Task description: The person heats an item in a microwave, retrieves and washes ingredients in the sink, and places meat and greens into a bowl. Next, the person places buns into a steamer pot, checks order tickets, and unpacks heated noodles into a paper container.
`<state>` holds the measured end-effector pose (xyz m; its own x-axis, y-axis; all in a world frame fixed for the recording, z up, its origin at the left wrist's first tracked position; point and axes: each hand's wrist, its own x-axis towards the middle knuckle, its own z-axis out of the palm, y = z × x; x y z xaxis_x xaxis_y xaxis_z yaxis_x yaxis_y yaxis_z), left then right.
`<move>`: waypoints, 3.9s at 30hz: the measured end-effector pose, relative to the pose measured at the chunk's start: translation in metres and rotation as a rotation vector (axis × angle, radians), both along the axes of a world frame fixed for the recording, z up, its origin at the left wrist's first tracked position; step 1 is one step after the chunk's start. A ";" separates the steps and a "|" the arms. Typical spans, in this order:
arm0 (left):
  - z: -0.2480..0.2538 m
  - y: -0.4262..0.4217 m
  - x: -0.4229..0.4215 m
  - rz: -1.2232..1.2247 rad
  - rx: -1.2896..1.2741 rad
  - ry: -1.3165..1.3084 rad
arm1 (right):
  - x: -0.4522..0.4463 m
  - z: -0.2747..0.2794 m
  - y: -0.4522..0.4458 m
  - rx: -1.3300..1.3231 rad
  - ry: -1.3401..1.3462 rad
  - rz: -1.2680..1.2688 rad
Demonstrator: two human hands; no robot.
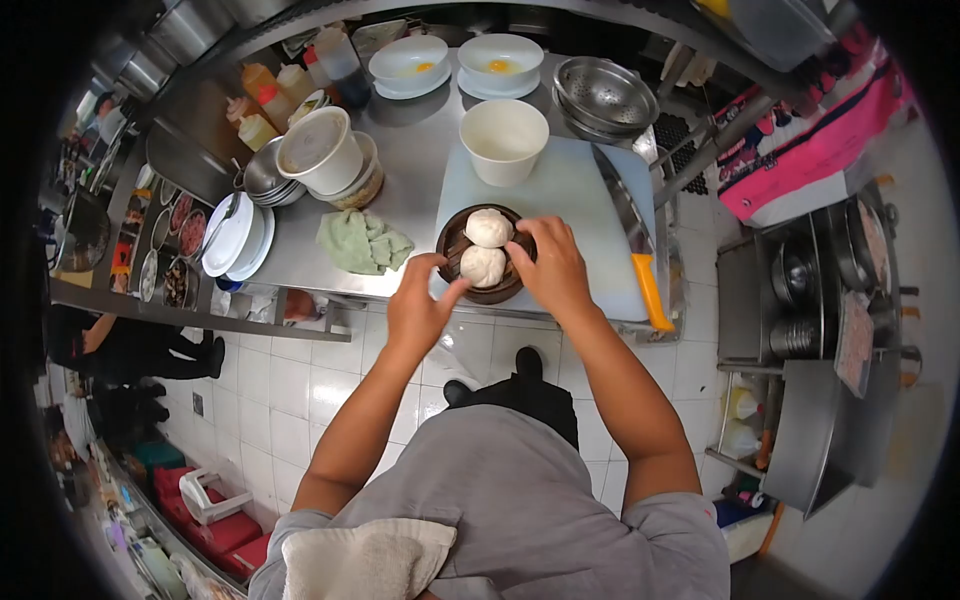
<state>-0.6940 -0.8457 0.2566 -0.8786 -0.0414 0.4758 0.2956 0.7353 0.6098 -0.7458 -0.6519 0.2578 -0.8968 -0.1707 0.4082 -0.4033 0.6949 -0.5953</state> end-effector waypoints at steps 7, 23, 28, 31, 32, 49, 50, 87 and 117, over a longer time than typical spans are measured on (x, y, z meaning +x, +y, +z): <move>0.006 -0.030 0.011 -0.067 0.737 -0.375 | 0.055 -0.013 0.002 0.283 -0.397 0.131; 0.159 0.220 0.032 -0.233 0.901 0.290 | 0.195 0.059 0.298 0.006 -0.020 -0.138; 0.114 0.426 -0.013 -0.691 0.645 0.236 | 0.289 0.068 0.451 0.096 -0.161 -0.426; 0.046 0.499 -0.052 -0.609 0.332 0.090 | 0.317 0.060 0.512 0.147 -0.300 -0.638; 0.024 0.514 -0.061 -0.611 0.332 0.095 | 0.321 0.059 0.528 0.160 -0.335 -0.687; -0.257 0.579 -0.250 -0.437 -0.689 -0.517 | 0.162 0.122 0.781 0.261 -0.217 -0.676; -0.254 0.593 -0.266 -0.425 -0.665 -0.626 | 0.150 0.132 0.795 0.275 -0.211 -0.659; -0.255 0.547 -0.314 0.231 -0.759 -1.101 | -0.422 0.095 1.037 0.389 -0.395 0.123; -0.279 0.670 -0.309 0.458 -0.264 -1.160 | -0.514 0.033 0.931 0.492 -0.547 0.441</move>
<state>-1.0026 -0.1755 -0.0221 -0.7136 -0.4718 -0.5179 -0.6223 0.7664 0.1592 -1.2602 0.2787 0.2913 -0.7559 -0.5944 -0.2744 -0.4415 0.7723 -0.4569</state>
